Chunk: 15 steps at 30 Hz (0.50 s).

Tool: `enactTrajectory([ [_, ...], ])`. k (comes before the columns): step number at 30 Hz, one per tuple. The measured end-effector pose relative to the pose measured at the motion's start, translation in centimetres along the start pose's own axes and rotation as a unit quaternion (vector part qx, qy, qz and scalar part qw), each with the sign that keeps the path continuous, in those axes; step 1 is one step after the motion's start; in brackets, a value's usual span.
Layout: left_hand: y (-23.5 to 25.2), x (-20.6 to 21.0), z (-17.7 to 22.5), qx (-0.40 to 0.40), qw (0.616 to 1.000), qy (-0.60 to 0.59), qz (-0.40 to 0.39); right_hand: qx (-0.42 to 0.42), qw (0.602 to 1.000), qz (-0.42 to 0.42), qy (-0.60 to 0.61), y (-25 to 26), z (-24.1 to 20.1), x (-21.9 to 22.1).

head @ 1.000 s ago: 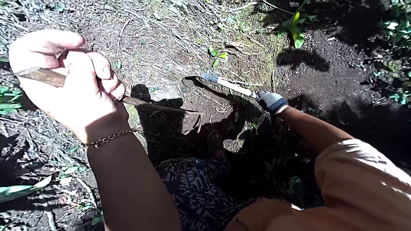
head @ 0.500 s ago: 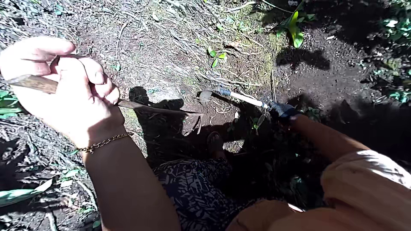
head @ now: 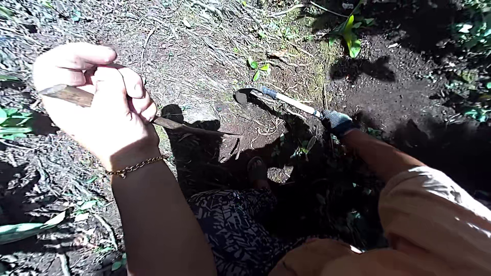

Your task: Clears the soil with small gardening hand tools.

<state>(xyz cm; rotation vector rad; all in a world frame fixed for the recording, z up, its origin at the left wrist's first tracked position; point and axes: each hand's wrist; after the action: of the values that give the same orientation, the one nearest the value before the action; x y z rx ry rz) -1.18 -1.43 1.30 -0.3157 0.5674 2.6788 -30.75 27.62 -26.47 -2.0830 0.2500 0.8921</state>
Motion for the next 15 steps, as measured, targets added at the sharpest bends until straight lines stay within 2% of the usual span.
enactTrajectory([
  [3,0.6,-1.3,-0.9,-0.015,0.999,-0.023,0.017,0.002,0.999,0.019,-0.035,-0.7,1.4,-0.8],
  [5,0.8,-1.5,-1.0,-0.022,0.999,-0.030,0.021,-0.016,0.999,0.037,-0.005,-1.3,0.6,-0.5],
  [9,0.5,-1.0,-0.5,-0.022,0.999,-0.019,0.015,-0.061,0.996,0.054,0.043,0.3,-2.8,3.1],
  [11,0.4,-1.1,-0.6,-0.016,1.000,-0.019,0.007,-0.059,0.994,0.063,0.065,1.4,-1.7,5.8],
  [12,0.3,-1.3,-0.6,-0.013,1.000,-0.020,0.004,-0.048,0.995,0.061,0.068,1.8,0.0,6.9],
  [13,0.4,-1.4,-0.7,-0.011,1.000,-0.020,0.001,-0.007,0.998,0.002,0.060,1.5,1.2,6.3],
  [15,0.6,-1.6,-0.7,-0.015,1.000,-0.018,-0.003,0.068,0.995,-0.057,0.046,0.1,4.2,5.0],
])
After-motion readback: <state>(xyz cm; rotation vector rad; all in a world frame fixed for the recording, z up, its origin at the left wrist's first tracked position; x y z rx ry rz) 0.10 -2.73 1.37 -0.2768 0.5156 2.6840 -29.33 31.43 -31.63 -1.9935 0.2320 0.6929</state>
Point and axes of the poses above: each hand's wrist, its own y-axis towards the middle knuckle, its own x-axis out of the palm, z = x × y, and after that the axes turned 10 degrees about y, right-handed
